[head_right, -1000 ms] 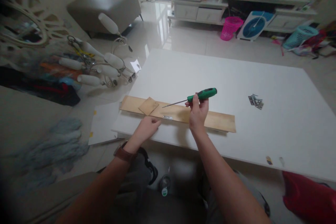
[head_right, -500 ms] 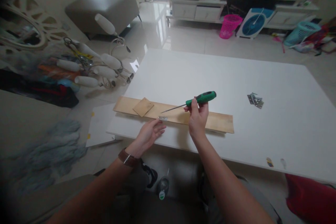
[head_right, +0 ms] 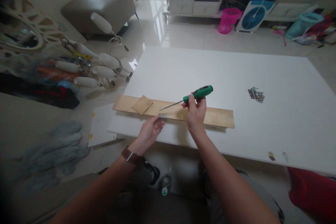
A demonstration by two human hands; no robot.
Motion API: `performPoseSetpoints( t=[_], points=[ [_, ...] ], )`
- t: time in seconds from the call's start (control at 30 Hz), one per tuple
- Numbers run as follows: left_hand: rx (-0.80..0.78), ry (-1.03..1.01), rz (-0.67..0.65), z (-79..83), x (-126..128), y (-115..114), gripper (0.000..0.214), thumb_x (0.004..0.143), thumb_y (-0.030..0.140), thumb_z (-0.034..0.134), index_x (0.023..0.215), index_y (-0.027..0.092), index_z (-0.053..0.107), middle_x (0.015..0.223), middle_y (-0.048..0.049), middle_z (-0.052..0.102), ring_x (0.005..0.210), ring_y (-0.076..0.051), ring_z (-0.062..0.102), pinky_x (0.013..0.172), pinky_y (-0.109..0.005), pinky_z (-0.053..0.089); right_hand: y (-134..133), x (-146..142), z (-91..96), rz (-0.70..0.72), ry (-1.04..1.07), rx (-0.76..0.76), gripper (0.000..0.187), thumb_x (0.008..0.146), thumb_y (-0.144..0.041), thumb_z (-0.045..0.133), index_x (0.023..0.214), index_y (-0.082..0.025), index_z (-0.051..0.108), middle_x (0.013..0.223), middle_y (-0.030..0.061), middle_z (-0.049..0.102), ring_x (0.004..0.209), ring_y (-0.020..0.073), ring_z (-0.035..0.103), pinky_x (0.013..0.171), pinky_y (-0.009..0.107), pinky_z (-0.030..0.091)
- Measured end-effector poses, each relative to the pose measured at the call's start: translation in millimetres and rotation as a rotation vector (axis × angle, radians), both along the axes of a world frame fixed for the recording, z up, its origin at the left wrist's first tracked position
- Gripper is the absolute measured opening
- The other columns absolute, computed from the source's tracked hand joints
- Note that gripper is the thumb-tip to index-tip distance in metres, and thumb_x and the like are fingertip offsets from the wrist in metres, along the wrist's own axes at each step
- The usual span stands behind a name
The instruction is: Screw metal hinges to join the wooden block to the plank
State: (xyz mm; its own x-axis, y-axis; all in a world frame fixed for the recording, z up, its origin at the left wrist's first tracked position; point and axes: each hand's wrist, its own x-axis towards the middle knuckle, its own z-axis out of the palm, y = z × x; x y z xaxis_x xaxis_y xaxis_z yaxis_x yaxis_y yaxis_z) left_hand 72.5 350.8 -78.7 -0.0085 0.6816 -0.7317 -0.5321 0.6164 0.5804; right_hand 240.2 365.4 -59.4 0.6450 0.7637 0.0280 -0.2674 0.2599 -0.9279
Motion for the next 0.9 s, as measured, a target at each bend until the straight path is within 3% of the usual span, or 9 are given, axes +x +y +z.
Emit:
performPoseSetpoints(
  t=[0.17, 0.37, 0.9],
  points=[
    [0.013, 0.052, 0.030, -3.2, 1, 0, 0.016, 0.092, 0.015, 0.073, 0.079, 0.013, 0.063, 0.064, -0.0002, 0.067, 0.057, -0.011, 0.066, 0.061, -0.023, 0.048, -3, 0, -2.6, 0.006, -0.021, 0.002, 0.043, 0.081, -0.055, 0.086, 0.101, -0.025, 0.062, 0.089, -0.0048, 0.067, 0.063, 0.0081, 0.063, 0.056, 0.021, 0.056],
    [0.118, 0.103, 0.009, -16.3, 1, -3, 0.025, 0.083, 0.026, 0.086, 0.077, 0.011, 0.066, 0.067, -0.0029, 0.070, 0.062, -0.011, 0.067, 0.068, -0.024, 0.051, -1, 2, -7.7, 0.000, -0.059, -0.027, 0.043, 0.083, -0.057, 0.082, 0.103, -0.025, 0.060, 0.087, -0.0049, 0.066, 0.060, 0.0081, 0.063, 0.056, 0.022, 0.056],
    [0.278, 0.238, 0.011, -34.5, 3, -10, 0.031, 0.076, 0.034, 0.088, 0.079, 0.014, 0.064, 0.074, -0.0017, 0.067, 0.067, -0.013, 0.066, 0.073, -0.029, 0.052, -6, -5, -3.6, 0.035, -0.185, 0.003, 0.038, 0.089, -0.054, 0.078, 0.106, -0.026, 0.059, 0.096, -0.0019, 0.065, 0.062, 0.0101, 0.066, 0.056, 0.025, 0.057]
  ],
)
